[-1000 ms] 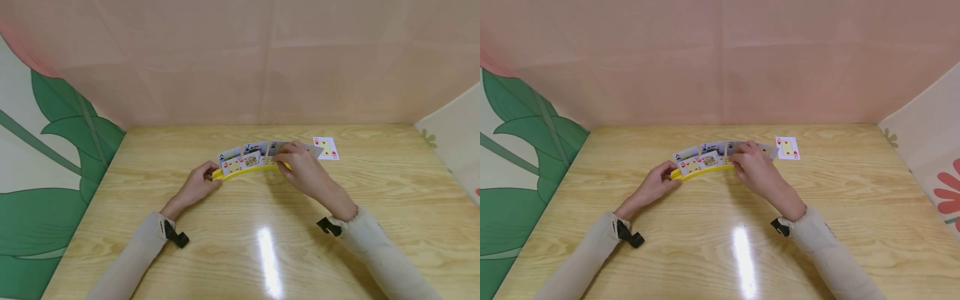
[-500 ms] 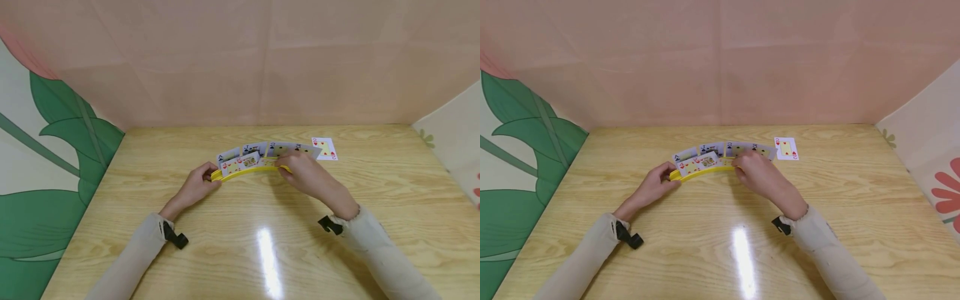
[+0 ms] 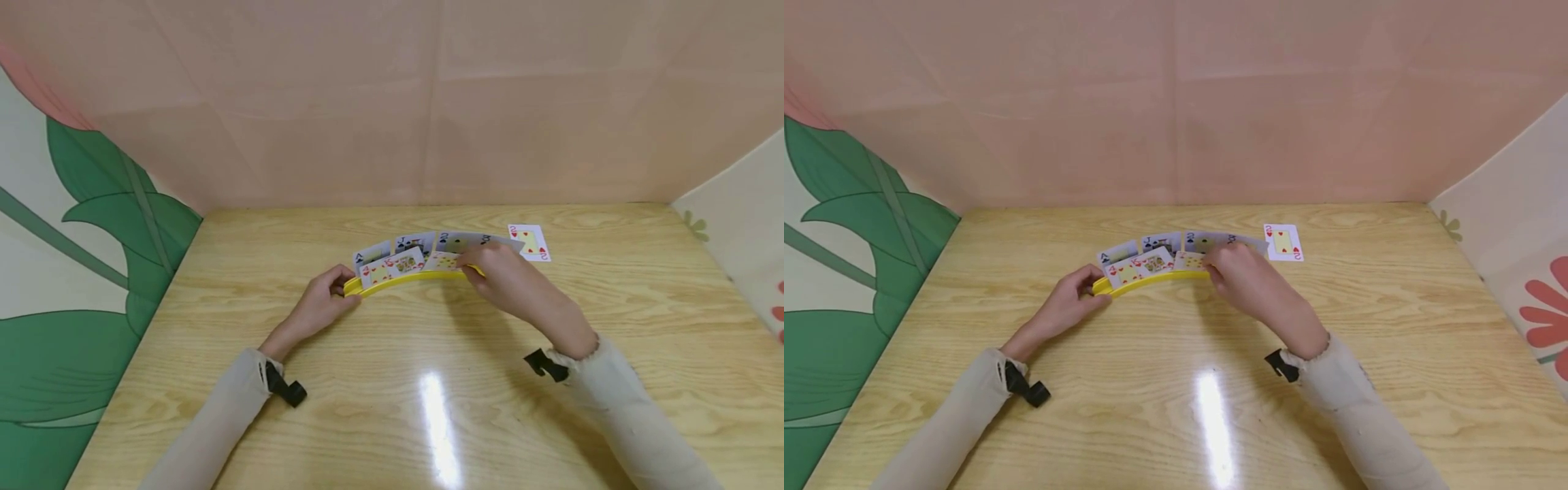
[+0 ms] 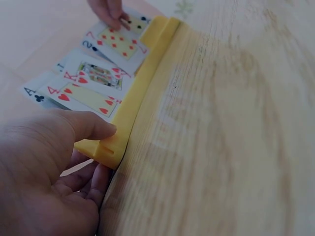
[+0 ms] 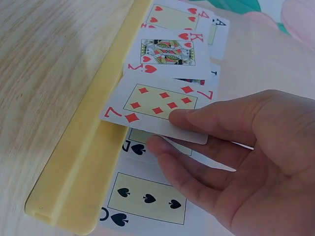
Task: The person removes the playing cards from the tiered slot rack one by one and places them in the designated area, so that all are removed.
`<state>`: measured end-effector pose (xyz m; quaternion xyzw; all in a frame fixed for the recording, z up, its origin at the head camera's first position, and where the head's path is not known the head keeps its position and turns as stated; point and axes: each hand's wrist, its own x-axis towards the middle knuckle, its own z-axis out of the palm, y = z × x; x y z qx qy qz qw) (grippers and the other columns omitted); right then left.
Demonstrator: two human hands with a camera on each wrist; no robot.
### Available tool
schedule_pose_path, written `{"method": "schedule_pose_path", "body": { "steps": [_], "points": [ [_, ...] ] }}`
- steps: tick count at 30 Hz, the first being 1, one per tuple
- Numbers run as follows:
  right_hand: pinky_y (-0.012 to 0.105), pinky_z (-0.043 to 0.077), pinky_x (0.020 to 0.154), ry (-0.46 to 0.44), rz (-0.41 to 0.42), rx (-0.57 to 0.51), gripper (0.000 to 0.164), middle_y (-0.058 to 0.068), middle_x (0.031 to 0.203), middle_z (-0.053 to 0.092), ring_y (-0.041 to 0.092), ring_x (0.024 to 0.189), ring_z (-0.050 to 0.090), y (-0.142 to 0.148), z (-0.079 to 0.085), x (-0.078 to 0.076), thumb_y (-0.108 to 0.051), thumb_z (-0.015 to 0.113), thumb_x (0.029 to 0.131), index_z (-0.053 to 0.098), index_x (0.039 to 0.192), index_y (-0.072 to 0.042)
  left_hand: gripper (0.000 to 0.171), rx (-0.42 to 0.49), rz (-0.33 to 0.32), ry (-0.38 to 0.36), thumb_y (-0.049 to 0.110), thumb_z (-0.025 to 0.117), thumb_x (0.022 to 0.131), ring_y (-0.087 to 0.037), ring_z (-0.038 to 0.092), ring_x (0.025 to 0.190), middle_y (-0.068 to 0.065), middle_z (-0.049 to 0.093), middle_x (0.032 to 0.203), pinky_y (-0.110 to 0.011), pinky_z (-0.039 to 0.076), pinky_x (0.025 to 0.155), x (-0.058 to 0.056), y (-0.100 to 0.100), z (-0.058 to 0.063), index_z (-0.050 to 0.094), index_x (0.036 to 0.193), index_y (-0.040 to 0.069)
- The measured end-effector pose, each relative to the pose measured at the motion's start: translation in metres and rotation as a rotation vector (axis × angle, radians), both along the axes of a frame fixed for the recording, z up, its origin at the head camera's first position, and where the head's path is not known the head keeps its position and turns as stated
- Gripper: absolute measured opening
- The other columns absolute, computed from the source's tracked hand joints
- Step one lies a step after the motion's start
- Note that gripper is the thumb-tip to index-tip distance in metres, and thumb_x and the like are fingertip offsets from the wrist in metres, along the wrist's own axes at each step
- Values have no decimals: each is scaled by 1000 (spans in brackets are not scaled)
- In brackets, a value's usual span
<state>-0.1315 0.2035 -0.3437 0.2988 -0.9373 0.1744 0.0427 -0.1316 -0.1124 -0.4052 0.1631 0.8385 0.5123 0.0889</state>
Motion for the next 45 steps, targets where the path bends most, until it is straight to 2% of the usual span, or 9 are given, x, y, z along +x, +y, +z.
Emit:
{"method": "schedule_pose_path", "body": {
  "steps": [4, 13, 18, 25, 29, 32, 37, 41, 45],
  "points": [
    [41, 57, 74, 6, 3, 4, 14, 15, 95, 74, 27, 86, 70, 0, 3, 1, 6, 64, 90, 75, 99, 3, 29, 0, -3, 13, -1, 67, 90, -30, 60, 99, -23, 62, 117, -42, 50, 87, 0, -1, -2, 57, 117, -7],
    [42, 55, 76, 24, -14, 27, 16, 11, 98, 74, 27, 90, 68, 2, 13, 7, 6, 64, 90, 76, 99, 1, 30, 0, 0, 10, -1, 68, 90, -30, 60, 98, -23, 62, 118, -43, 50, 87, 0, -1, -3, 58, 118, -6],
    [42, 54, 74, 17, -47, 17, 13, 9, 94, 74, 25, 85, 67, 6, 23, 12, 5, 66, 89, 75, 96, -1, 30, -3, 1, 13, -1, 68, 90, -30, 60, 98, -22, 62, 118, -42, 50, 87, 0, -1, -3, 58, 118, -6],
    [44, 55, 75, 69, -52, -104, 12, 11, 96, 74, 27, 87, 69, 8, 29, 12, 4, 65, 90, 74, 97, 0, 29, -1, 5, 11, 0, 68, 91, -30, 59, 98, -22, 62, 118, -41, 50, 86, 0, -1, -5, 57, 118, -6],
    [42, 56, 72, 116, -61, -185, 12, 13, 99, 72, 26, 85, 68, 6, 31, 11, 4, 64, 89, 71, 99, 1, 29, 3, 18, 13, 5, 70, 90, -24, 59, 96, -15, 62, 117, -37, 50, 85, -12, -6, -29, 59, 117, 1],
    [41, 55, 70, 183, -57, -242, 14, 13, 100, 72, 25, 84, 67, 6, 32, 11, 7, 65, 88, 70, 99, 1, 28, 4, 25, 22, 10, 71, 90, -20, 59, 95, -9, 62, 115, -34, 51, 84, -19, -11, -47, 59, 116, 6],
    [31, 50, 69, 298, -44, -321, 21, 10, 100, 73, 21, 83, 67, 11, 33, 9, 11, 64, 88, 74, 101, -2, 28, 1, 41, 19, 10, 71, 90, -22, 58, 96, -9, 62, 116, -36, 50, 84, -18, -12, -49, 59, 116, 7],
    [17, 44, 72, 327, -74, -397, 25, 7, 99, 74, 16, 82, 65, 16, 36, 9, 12, 62, 89, 76, 102, -4, 28, 4, 47, 21, 9, 70, 90, -22, 58, 96, -9, 62, 116, -36, 50, 85, -18, -12, -50, 59, 116, 7],
    [13, 42, 74, 342, -114, -483, 24, 7, 95, 74, 6, 80, 59, 21, 41, 8, 12, 61, 89, 77, 100, -3, 28, 6, 45, 25, 9, 70, 90, -21, 58, 96, -9, 62, 115, -36, 50, 84, -19, -12, -50, 59, 116, 7]
  ]
}}
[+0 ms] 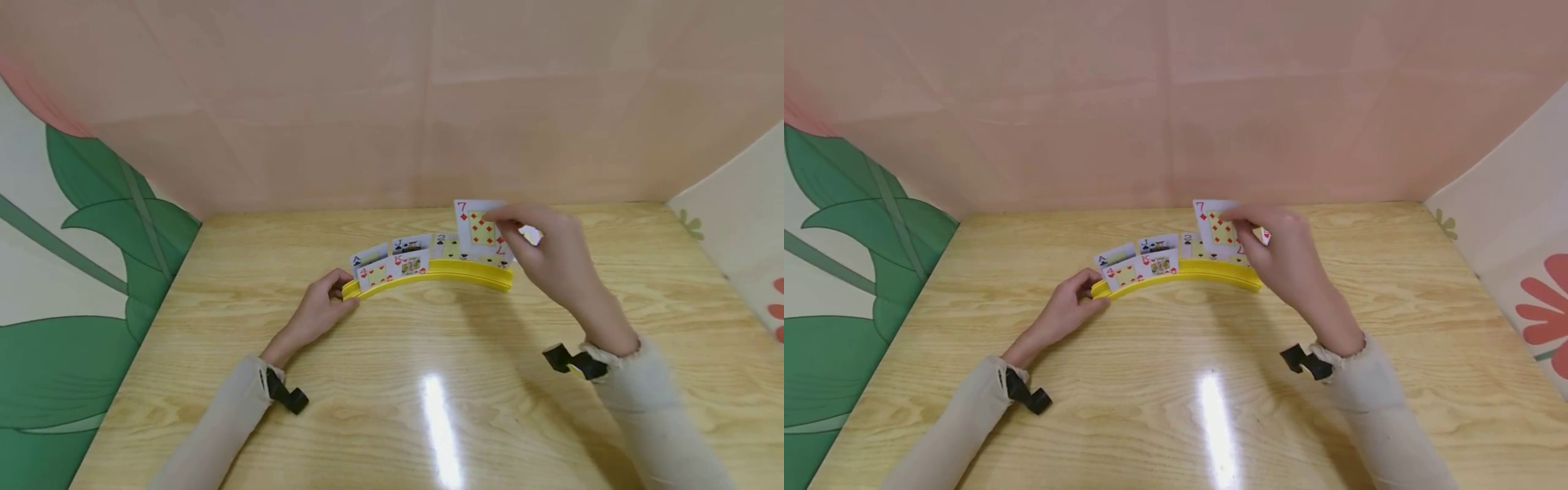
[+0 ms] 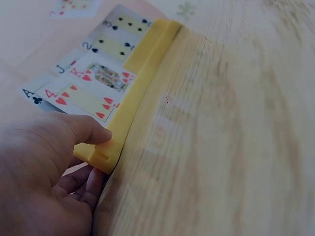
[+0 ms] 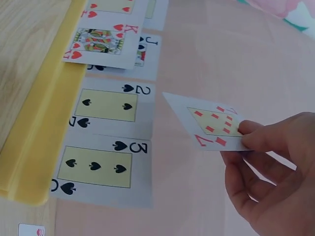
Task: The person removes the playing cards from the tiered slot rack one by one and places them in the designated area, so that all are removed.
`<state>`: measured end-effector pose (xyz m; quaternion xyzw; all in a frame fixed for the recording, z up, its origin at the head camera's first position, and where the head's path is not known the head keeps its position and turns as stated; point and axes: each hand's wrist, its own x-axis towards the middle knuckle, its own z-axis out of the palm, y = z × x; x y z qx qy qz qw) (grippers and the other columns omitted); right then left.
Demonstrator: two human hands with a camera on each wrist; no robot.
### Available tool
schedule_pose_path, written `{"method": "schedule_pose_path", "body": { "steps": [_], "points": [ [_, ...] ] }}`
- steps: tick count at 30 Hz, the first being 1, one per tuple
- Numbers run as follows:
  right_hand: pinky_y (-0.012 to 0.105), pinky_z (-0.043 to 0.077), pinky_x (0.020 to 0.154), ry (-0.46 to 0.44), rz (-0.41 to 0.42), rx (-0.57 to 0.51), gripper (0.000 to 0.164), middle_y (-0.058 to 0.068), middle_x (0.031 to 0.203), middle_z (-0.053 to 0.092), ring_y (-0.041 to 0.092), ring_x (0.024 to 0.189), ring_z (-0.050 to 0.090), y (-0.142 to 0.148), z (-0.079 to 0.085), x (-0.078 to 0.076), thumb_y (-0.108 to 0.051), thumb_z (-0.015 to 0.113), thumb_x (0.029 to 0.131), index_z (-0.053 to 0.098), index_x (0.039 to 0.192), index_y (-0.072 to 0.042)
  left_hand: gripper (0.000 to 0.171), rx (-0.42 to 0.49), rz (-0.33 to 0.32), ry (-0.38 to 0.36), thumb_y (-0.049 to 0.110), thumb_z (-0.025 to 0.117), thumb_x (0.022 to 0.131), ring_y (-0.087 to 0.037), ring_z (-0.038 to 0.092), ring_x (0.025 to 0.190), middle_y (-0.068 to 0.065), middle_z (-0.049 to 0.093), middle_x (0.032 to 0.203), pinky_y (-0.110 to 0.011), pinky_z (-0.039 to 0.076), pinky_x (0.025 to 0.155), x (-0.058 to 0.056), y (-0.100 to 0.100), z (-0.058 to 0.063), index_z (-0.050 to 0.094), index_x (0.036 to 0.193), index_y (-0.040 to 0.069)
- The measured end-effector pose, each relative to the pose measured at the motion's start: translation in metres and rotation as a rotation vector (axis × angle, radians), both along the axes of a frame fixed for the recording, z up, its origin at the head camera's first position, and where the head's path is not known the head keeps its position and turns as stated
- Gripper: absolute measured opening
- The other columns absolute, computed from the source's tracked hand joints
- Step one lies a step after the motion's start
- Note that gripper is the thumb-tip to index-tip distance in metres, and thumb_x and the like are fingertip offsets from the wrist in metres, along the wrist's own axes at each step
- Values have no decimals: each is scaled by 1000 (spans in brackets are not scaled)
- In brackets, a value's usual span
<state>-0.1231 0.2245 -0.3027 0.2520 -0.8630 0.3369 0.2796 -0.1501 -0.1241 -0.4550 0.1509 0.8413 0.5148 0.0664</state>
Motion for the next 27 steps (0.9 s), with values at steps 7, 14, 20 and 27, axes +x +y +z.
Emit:
{"method": "schedule_pose_path", "body": {
  "steps": [7, 14, 20, 27],
  "points": [
    [14, 43, 76, 18, -43, -64, 18, 10, 91, 73, -4, 81, 56, 11, 9, -2, 8, 63, 90, 77, 97, -2, 28, -14, 3, 10, 9, 71, 90, -21, 59, 95, -9, 63, 115, -33, 51, 83, -1, 2, 0, 60, 116, 7],
    [12, 44, 78, 46, -115, -135, 17, 16, 93, 74, -7, 82, 59, 26, 8, -7, 7, 66, 89, 77, 99, 0, 28, -17, 0, 6, 9, 70, 91, -20, 58, 95, -9, 62, 116, -31, 50, 81, 1, 2, 0, 58, 116, 6],
    [12, 44, 77, 68, -201, -196, 15, 18, 97, 74, -5, 82, 59, 37, 2, -15, 0, 62, 95, 75, 99, 3, 29, -27, 3, 7, 10, 71, 91, -20, 58, 96, -9, 62, 116, -31, 51, 82, 2, 1, 2, 58, 116, 6],
    [14, 43, 74, 1, -294, -269, 16, 6, 92, 70, 2, 77, 57, 54, -3, -21, -4, 63, 92, 71, 102, 6, 27, -22, 2, 21, 9, 71, 91, -19, 59, 94, -9, 62, 114, -32, 51, 81, 0, 0, 1, 58, 114, 6]
  ]
}}
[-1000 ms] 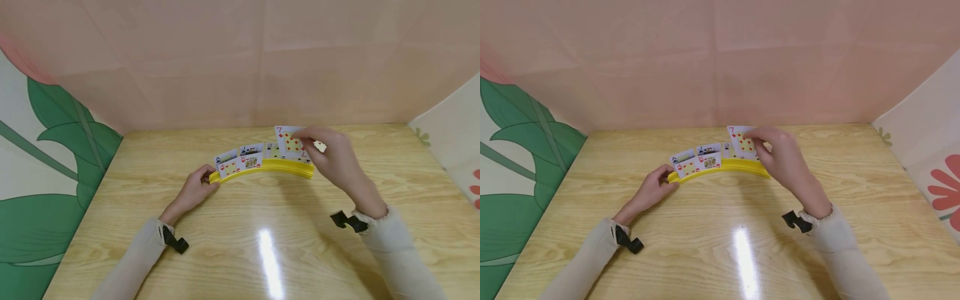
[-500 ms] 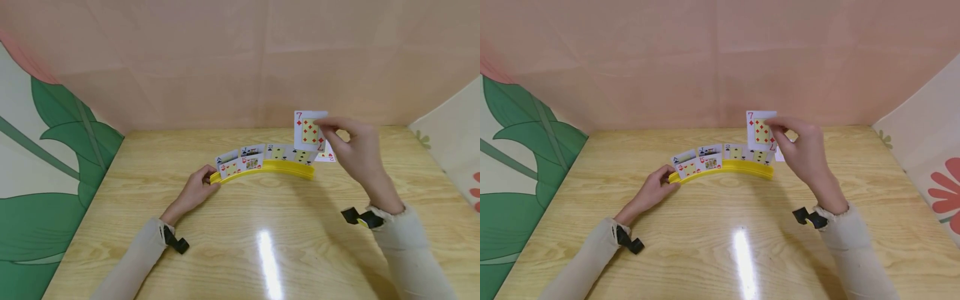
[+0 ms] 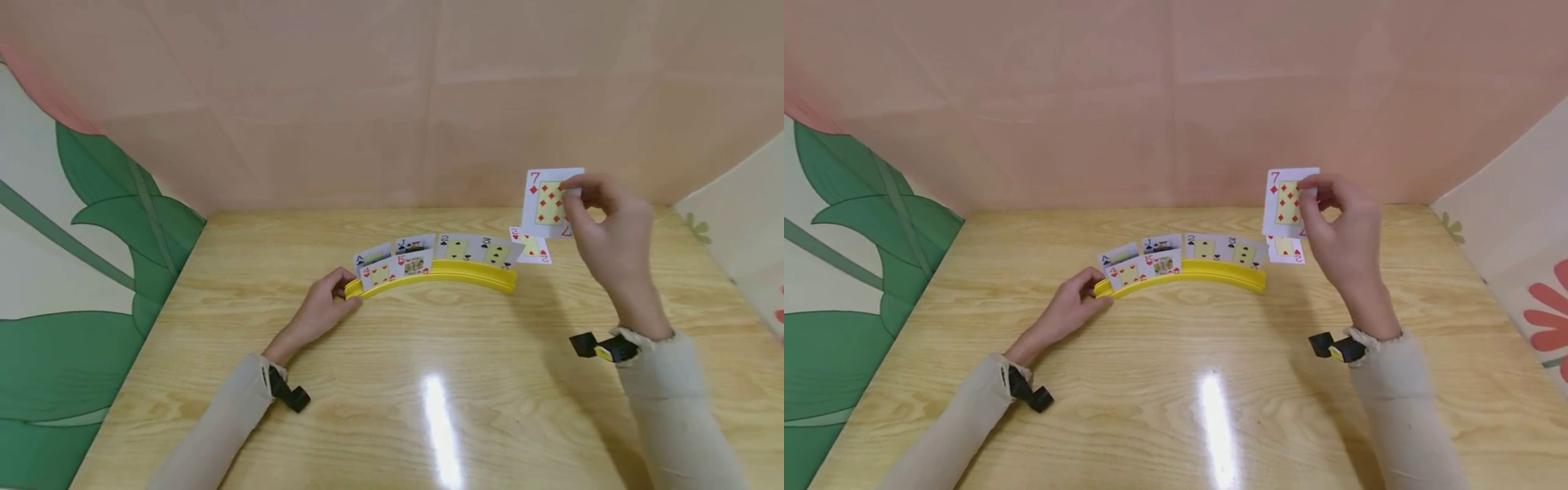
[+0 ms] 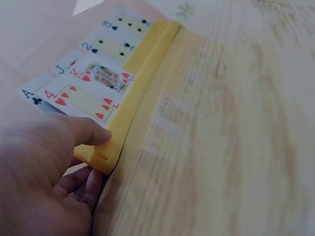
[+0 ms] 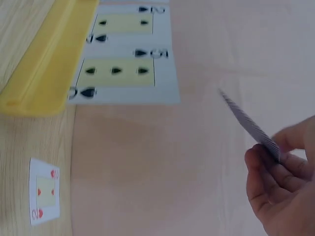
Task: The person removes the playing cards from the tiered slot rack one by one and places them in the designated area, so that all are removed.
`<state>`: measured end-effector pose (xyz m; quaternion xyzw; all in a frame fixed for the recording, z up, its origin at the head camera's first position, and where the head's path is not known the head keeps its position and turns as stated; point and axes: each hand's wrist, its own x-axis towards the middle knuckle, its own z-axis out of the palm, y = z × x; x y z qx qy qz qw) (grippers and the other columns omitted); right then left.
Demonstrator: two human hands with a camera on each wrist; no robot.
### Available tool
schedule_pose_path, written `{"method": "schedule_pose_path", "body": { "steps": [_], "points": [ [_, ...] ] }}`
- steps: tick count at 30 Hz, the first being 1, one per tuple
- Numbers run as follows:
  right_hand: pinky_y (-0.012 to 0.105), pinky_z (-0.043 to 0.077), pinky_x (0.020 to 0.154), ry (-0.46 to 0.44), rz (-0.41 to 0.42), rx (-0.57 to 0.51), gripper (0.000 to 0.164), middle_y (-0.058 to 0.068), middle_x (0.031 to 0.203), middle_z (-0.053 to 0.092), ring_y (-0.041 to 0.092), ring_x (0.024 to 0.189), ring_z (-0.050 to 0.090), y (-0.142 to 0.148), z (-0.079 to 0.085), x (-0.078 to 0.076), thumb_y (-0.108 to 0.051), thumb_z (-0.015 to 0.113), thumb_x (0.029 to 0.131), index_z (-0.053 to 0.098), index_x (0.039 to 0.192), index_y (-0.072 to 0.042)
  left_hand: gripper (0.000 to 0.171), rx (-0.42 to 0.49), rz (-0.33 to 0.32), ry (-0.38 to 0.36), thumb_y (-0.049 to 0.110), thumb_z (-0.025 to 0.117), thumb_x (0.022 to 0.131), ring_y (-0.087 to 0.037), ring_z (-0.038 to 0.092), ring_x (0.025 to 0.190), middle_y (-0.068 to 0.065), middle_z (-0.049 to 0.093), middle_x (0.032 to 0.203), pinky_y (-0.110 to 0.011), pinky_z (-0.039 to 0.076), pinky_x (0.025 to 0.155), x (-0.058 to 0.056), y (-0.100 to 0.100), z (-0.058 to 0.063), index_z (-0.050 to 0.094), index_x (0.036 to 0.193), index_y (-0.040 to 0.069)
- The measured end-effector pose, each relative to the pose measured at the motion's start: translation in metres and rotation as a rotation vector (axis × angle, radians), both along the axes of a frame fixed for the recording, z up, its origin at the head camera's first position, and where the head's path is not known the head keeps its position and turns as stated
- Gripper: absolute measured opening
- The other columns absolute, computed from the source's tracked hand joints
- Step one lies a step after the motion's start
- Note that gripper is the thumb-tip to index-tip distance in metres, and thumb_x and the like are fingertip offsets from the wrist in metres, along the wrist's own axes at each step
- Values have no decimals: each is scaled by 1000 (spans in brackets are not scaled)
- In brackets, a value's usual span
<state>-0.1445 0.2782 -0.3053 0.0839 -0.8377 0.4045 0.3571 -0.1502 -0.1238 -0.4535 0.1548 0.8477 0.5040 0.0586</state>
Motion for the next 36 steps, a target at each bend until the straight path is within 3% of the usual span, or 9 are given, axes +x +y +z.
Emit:
{"method": "schedule_pose_path", "body": {
  "steps": [5, 11, 17, 22, 26, 30, 36],
  "points": [
    [13, 45, 73, -80, 1, -52, 26, -9, 96, 63, 4, 77, 58, 15, -5, -5, 3, 67, 86, 65, 112, 8, 27, 1, -3, 6, 10, 71, 91, -19, 58, 93, -9, 63, 113, -30, 50, 80, 0, 1, -1, 58, 114, 6],
    [9, 45, 68, -124, -24, -37, 30, -11, 93, 63, 4, 79, 59, 28, -13, -13, 3, 66, 89, 65, 118, 4, 25, 31, -20, 5, 9, 70, 91, -19, 60, 92, -9, 63, 113, -29, 51, 79, 1, 0, -1, 58, 113, 6],
    [9, 46, 66, -169, -48, -68, 28, -13, 88, 62, 3, 78, 60, 38, -24, -21, -1, 69, 89, 62, 115, 6, 23, 41, -26, 8, 9, 70, 91, -19, 60, 91, -8, 63, 112, -29, 51, 79, 0, -1, -2, 59, 112, 7],
    [8, 44, 67, -228, -87, -34, 26, -15, 87, 60, 0, 78, 57, 48, -35, -26, -7, 69, 91, 63, 114, 5, 23, 46, -28, 15, 9, 70, 91, -19, 59, 91, -8, 64, 111, -30, 51, 79, 0, -1, -2, 59, 111, 7],
    [8, 44, 66, -334, -76, 5, 32, -1, 99, 63, -3, 81, 55, 59, -45, -30, -6, 68, 92, 60, 121, 5, 23, 53, -37, 17, 9, 69, 92, -19, 59, 92, -8, 64, 112, -29, 51, 79, 0, -1, -3, 59, 112, 7],
    [8, 47, 63, -461, -21, 35, 43, 21, 119, 56, -2, 83, 52, 72, -54, -35, -1, 63, 93, 50, 132, 7, 23, 60, -49, 8, 9, 68, 93, -19, 58, 93, -8, 63, 113, -29, 50, 80, 0, -1, -3, 59, 113, 7],
    [8, 45, 60, -500, -31, 66, 41, 27, 123, 55, -6, 80, 49, 87, -66, -41, 0, 60, 92, 53, 132, 7, 23, 61, -53, 0, 9, 68, 93, -19, 58, 93, -8, 63, 115, -30, 50, 81, 0, -1, -3, 58, 113, 7]
  ]
}}
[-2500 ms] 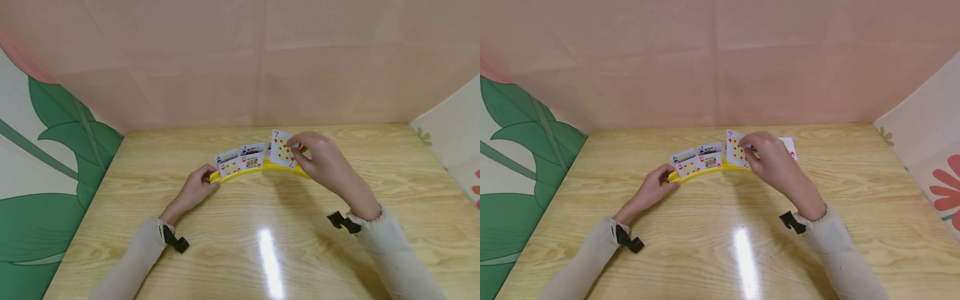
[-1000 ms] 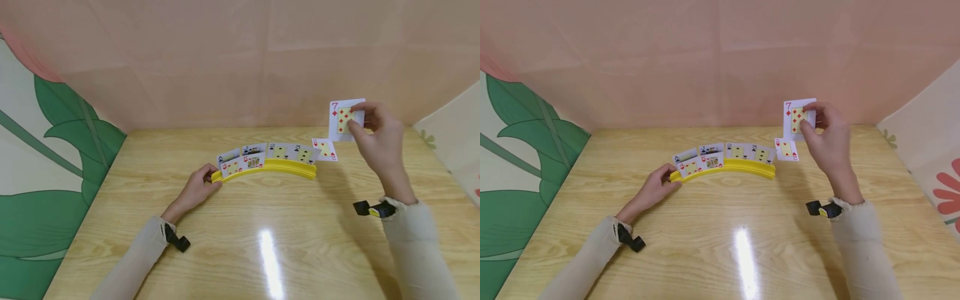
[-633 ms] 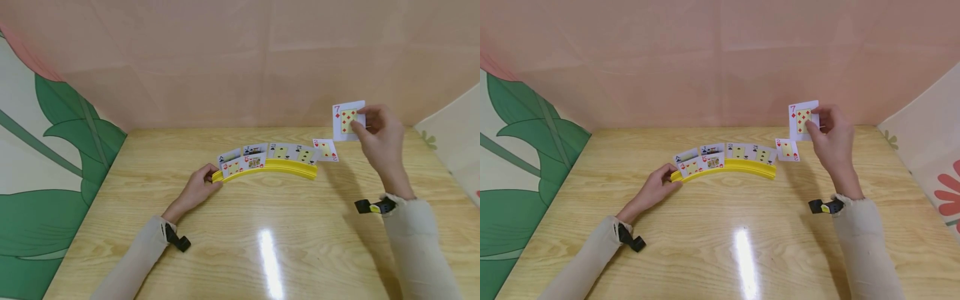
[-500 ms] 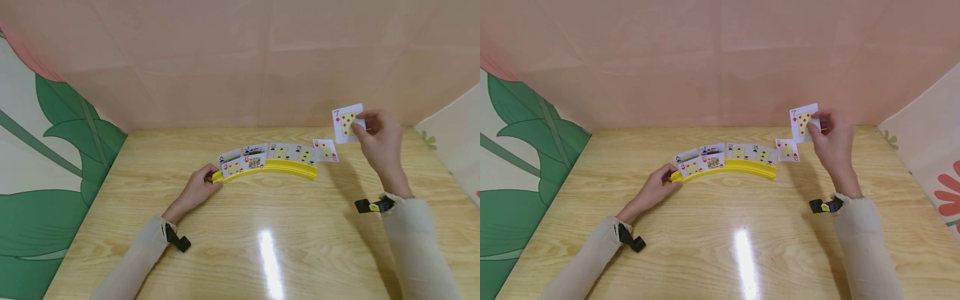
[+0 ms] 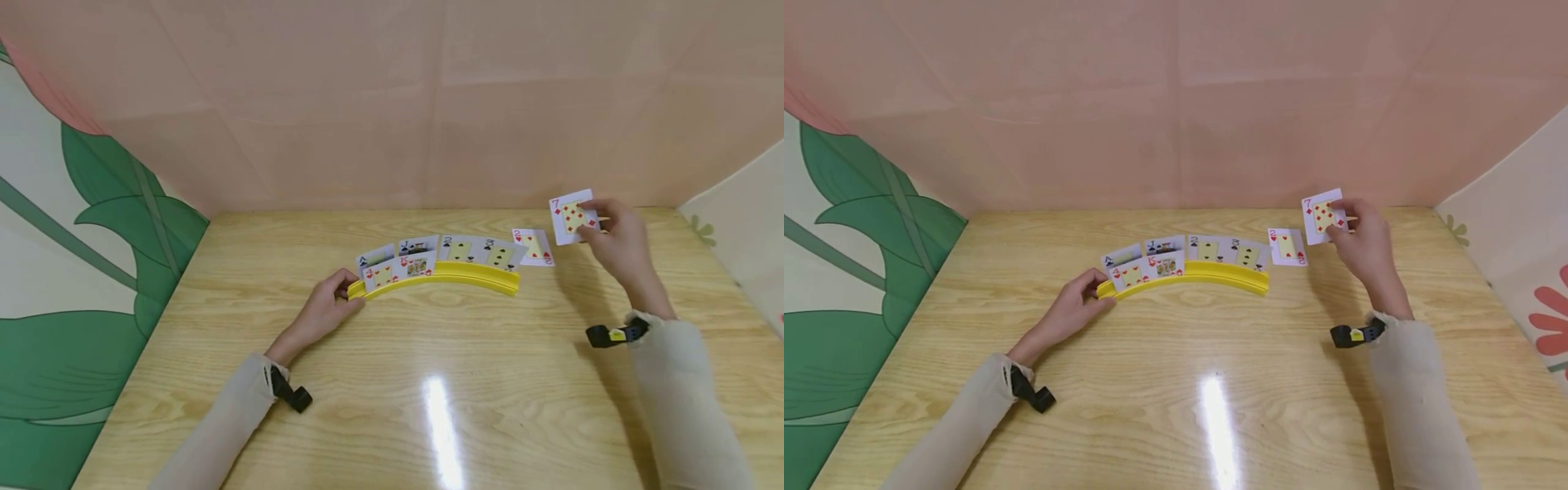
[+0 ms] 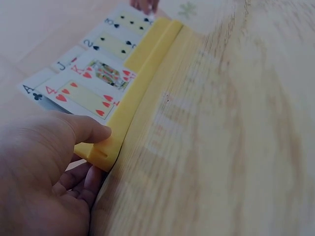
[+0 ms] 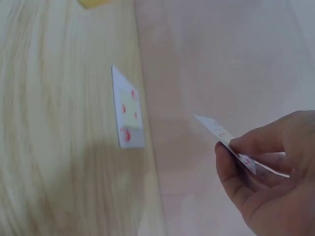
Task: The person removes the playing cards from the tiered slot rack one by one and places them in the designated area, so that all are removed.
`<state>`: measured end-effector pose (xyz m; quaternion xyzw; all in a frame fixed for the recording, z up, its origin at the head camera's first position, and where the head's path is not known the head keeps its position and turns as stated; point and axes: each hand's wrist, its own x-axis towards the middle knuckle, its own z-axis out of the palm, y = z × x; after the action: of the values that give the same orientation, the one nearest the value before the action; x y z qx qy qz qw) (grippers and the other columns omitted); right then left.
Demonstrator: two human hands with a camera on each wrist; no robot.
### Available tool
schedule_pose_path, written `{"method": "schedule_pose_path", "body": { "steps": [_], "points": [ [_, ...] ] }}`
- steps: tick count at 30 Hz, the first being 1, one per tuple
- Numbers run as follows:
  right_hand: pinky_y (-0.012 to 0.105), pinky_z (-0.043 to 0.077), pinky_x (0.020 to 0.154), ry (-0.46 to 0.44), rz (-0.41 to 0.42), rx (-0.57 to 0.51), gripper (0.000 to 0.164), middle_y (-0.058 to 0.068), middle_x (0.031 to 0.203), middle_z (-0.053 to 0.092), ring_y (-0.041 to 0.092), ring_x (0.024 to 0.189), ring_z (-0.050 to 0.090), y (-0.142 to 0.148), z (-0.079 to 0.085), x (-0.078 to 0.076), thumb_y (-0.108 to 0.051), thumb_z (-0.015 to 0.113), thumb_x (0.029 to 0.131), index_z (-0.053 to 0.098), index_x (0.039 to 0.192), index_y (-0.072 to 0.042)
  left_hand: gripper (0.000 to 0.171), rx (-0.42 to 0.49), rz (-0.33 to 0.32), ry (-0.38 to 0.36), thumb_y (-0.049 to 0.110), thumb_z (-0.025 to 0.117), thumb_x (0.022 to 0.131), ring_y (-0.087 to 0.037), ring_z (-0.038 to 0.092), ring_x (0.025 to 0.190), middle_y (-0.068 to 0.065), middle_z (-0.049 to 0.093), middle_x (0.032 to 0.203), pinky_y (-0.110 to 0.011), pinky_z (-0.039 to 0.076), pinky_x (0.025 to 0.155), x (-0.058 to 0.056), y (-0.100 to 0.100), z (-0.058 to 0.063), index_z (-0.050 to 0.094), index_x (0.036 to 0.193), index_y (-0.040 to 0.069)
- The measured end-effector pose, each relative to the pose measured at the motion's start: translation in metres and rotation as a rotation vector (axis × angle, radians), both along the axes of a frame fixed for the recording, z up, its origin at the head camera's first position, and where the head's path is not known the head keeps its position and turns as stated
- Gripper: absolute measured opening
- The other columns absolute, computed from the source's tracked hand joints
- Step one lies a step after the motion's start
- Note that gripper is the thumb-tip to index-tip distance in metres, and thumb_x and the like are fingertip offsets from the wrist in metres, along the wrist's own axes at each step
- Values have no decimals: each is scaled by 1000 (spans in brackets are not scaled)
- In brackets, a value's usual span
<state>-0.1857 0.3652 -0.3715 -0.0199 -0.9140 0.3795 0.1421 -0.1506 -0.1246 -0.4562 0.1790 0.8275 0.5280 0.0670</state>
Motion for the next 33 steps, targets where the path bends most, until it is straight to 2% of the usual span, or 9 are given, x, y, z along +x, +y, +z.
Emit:
{"method": "schedule_pose_path", "body": {
  "steps": [3, 6, 9, 12, 18, 24, 26, 30, 33],
  "points": [
    [7, 43, 59, -12, 3, 37, 38, 29, 123, 57, -5, 79, 51, 8, -5, -1, 0, 61, 92, 58, 129, 6, 23, -2, 5, -1, 9, 68, 93, -19, 58, 93, -8, 63, 114, -30, 50, 80, 0, 1, 1, 58, 113, 7],
    [6, 41, 59, -65, 20, 69, 39, 32, 126, 56, 14, 91, 58, 13, -11, -1, -1, 61, 93, 56, 131, 6, 23, -5, 11, -2, 9, 69, 93, -18, 58, 93, -8, 63, 113, -29, 50, 80, 0, 1, 0, 58, 113, 7],
    [7, 40, 59, -135, 35, 91, 41, 33, 131, 51, 36, 104, 56, 17, -17, -3, -4, 60, 95, 53, 134, 6, 23, -8, 12, 3, 9, 69, 92, -18, 58, 92, -8, 63, 113, -27, 50, 79, 0, 1, 0, 58, 112, 7],
    [9, 39, 59, -194, 53, 106, 44, 35, 133, 48, 46, 109, 53, 22, -22, -5, -4, 59, 95, 50, 136, 8, 22, -9, 13, 5, 9, 69, 93, -19, 58, 92, -8, 63, 112, -27, 50, 78, 0, 1, -1, 58, 112, 7],
    [25, 45, 65, -293, 107, 201, 48, 39, 137, 43, 49, 110, 52, 30, -30, -7, -7, 58, 95, 46, 139, 9, 22, -13, 13, 11, 10, 69, 93, -19, 59, 91, -8, 63, 112, -28, 50, 78, 0, 1, -2, 58, 111, 7],
    [57, 44, 80, -263, 137, 298, 46, 44, 130, 45, 52, 107, 50, 36, -36, -5, -7, 59, 93, 50, 136, 10, 23, -33, 14, 25, 10, 70, 92, -19, 58, 91, -8, 63, 112, -27, 50, 78, 0, 3, 1, 58, 111, 6],
    [62, 41, 83, -252, 141, 321, 45, 45, 127, 47, 54, 107, 49, 36, -37, -4, -6, 60, 92, 51, 133, 11, 23, -33, 12, 24, 10, 70, 92, -19, 58, 91, -9, 63, 112, -28, 50, 78, 0, 4, 2, 58, 111, 6],
    [53, 43, 73, -229, 168, 353, 43, 39, 106, 55, 47, 91, 51, 32, -37, -3, -4, 61, 90, 54, 129, 13, 24, -39, 25, 12, 10, 70, 91, -19, 58, 91, -9, 63, 113, -28, 50, 79, 1, 3, 1, 58, 112, 6],
    [39, 35, 59, -213, 185, 377, 43, 21, 74, 49, 32, 68, 44, 29, -36, -3, -3, 61, 88, 56, 127, 14, 24, -43, 32, 6, 11, 71, 92, -19, 58, 91, -9, 64, 112, -30, 50, 79, 1, 3, 0, 59, 112, 6]
  ]
}}
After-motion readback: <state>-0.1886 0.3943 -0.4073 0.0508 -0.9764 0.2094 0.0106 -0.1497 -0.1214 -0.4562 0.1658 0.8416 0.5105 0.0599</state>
